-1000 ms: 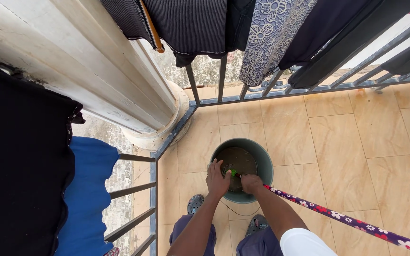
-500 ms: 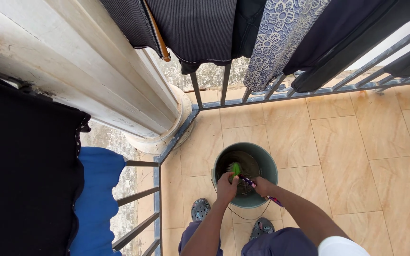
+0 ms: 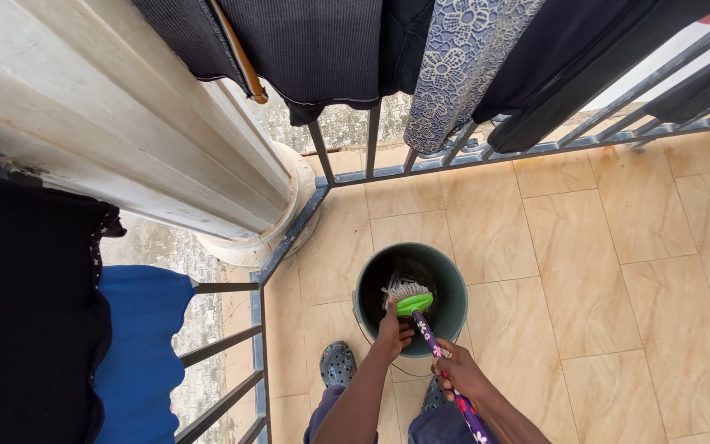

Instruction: Mopping the tiled floor of a balcony and rinsing the mop in a bucket.

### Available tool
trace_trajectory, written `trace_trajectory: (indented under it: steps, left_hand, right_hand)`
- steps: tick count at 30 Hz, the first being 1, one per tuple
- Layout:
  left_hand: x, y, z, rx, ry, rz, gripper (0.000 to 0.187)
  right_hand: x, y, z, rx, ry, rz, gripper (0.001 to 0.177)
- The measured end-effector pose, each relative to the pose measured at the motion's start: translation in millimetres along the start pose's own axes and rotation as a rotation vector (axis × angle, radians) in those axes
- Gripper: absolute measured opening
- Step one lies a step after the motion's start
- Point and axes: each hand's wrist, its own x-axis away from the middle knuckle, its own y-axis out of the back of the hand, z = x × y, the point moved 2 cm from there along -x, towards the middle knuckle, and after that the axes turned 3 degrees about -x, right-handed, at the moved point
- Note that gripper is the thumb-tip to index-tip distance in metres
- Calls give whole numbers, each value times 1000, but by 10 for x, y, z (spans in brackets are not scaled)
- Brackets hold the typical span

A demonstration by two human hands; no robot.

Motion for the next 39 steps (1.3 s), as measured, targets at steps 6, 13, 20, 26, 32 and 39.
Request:
trace_trajectory:
  steps: [6, 13, 20, 26, 32, 39]
  left_hand:
    - [1147, -435, -658, 577, -10, 346, 109]
    - [1020, -426, -584, 799, -92, 425, 83]
    - [1073, -351, -575, 788, -51, 534, 66]
    - [1296, -444, -524, 765, -13, 600, 66]
    - [1296, -447, -358, 751, 35, 588, 65]
    - [1365, -449, -258, 627, 180, 622, 62]
  right_hand:
    - [611, -31, -76, -218, -5, 37, 66]
    - [759, -169, -181, -311, -104, 20, 58]
    - [-440, 76, -472, -520, 54, -7, 40]
    - [-1349, -34, -279, -719, -21, -26, 59]
    - [-1569, -195, -102, -873, 58, 355, 81]
    - [-1586, -134, 327, -784, 73, 450, 110]
